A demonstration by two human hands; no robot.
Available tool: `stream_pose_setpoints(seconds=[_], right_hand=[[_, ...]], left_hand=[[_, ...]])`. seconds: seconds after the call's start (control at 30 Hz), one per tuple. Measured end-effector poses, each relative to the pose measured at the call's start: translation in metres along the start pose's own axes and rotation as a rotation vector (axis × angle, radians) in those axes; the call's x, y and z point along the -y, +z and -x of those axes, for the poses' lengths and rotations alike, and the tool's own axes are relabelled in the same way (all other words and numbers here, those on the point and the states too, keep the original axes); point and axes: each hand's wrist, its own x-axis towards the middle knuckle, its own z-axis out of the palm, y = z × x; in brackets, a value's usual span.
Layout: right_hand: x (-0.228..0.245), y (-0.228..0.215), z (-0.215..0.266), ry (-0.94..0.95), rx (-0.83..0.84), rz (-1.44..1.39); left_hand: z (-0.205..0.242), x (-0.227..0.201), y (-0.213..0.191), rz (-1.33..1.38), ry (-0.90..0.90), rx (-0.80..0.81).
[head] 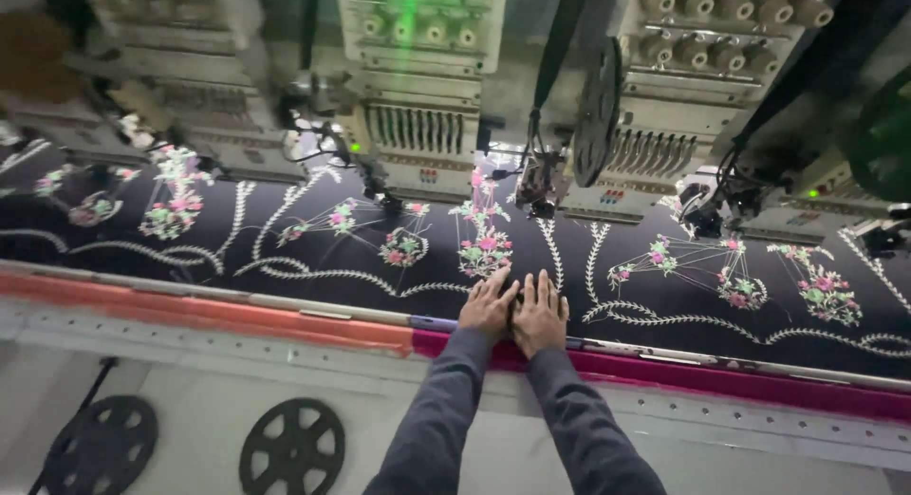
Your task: The person threads multiple industrial embroidery machines by hand, guiding thread through tensioners and needle areas. The person handles thread spools and adjusts thread paths on several machines in sequence.
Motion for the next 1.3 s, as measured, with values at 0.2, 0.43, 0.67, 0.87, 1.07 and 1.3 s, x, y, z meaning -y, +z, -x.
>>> stream_pose_setpoints(seconds=[0.2, 0.43, 0.67, 0.87, 1.07, 1.3], right_hand=[[-0.001, -0.006, 0.064, -0.032, -0.086, 0.082], [0.006, 0.005, 0.104, 0.028, -0.098, 0.128], [0.016, 0.016, 0.125, -0.011, -0.106, 0.120], [0.054, 0.037, 0.116, -0.148, 0.153, 0.192], [0.142, -0.012, 0.189, -0.335, 0.322, 0.176], [0.223, -0.028, 0.229, -0.272, 0.371, -0.133]], left_hand=[[0.066, -0.001, -0.050, -0.102, -0.059, 0.054], [0.165, 0.042, -0.080, -0.061, 0.081, -0.026], [0.273, 0.033, -0.206, -0.032, -0.218, 0.289], [0.338, 0.048, -0.223, -0.204, -0.659, 0.303], [0.346, 0.038, -0.228, -0.173, -0.800, 0.314], [0.330, 0.055, -0.263, 0.026, -0.755, 0.303]])
